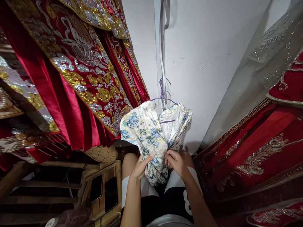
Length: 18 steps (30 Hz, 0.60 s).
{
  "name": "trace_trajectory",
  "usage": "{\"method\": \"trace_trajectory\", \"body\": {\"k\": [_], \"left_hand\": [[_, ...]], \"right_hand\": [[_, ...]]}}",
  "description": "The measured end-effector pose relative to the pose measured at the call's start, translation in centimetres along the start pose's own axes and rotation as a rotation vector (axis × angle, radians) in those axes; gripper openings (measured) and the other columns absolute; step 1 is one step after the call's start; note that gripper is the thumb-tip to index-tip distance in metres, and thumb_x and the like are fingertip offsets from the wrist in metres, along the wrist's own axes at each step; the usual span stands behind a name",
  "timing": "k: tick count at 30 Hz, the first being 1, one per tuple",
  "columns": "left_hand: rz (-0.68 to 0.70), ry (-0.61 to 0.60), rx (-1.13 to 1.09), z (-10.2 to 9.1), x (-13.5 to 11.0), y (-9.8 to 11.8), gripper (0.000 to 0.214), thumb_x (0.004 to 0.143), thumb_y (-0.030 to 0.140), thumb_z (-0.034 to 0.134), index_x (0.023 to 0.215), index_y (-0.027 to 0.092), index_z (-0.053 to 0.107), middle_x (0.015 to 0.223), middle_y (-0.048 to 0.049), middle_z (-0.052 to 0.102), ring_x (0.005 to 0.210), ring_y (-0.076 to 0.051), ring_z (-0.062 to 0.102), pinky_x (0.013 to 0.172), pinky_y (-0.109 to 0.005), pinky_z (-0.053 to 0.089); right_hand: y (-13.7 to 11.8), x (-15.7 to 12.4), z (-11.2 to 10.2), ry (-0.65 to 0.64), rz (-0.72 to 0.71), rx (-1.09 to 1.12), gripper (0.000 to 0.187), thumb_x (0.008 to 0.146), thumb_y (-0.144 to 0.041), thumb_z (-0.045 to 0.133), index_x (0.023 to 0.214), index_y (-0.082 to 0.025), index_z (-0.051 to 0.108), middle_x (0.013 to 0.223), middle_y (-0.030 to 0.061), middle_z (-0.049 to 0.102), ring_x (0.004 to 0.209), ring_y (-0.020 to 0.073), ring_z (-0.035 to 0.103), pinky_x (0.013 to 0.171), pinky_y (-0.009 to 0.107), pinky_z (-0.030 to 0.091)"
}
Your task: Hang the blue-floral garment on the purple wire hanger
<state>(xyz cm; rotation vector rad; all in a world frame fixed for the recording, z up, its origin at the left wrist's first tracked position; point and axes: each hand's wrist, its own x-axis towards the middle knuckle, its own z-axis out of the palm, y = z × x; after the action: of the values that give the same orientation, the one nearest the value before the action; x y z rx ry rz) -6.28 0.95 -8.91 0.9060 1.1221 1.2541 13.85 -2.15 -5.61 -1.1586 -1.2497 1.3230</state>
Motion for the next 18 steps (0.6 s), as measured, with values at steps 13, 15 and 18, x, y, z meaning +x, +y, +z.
{"method": "trace_trajectory", "body": {"k": [13,15,18], "left_hand": [[0.432,-0.026,0.368,8.1,-3.8,-6.0,0.014,0.083,0.027,0.052,0.072,0.024,0.045,0.067,0.0013,0.053,0.066,-0.017,0.053,0.064,-0.028,0.045],[0.441,0.003,0.407,8.3,-3.8,-6.6,0.021,0.087,0.032,0.052,0.069,0.024,0.043,0.065,0.0016,0.051,0.064,-0.017,0.051,0.063,-0.029,0.043],[0.468,0.0,0.54,8.1,-3.6,-7.7,0.028,0.091,0.039,0.053,0.07,0.023,0.045,0.067,0.0003,0.052,0.067,-0.018,0.053,0.065,-0.031,0.042]], "right_hand": [[0.7,0.5,0.6,-0.067,0.151,0.092,0.036,0.072,-0.052,0.068,0.057,-0.021,0.059,0.043,-0.0017,0.051,0.039,0.0099,0.035,0.044,0.026,0.022],[-0.2,1.3,0.3,-0.042,0.117,0.084,0.033,0.073,-0.049,0.068,0.059,-0.02,0.061,0.044,-0.0023,0.052,0.039,0.0096,0.035,0.043,0.026,0.023],[-4.6,4.1,-0.8,0.046,-0.018,0.066,0.026,0.075,-0.041,0.068,0.062,-0.019,0.066,0.046,-0.0027,0.054,0.04,0.0086,0.036,0.041,0.024,0.023]]}}
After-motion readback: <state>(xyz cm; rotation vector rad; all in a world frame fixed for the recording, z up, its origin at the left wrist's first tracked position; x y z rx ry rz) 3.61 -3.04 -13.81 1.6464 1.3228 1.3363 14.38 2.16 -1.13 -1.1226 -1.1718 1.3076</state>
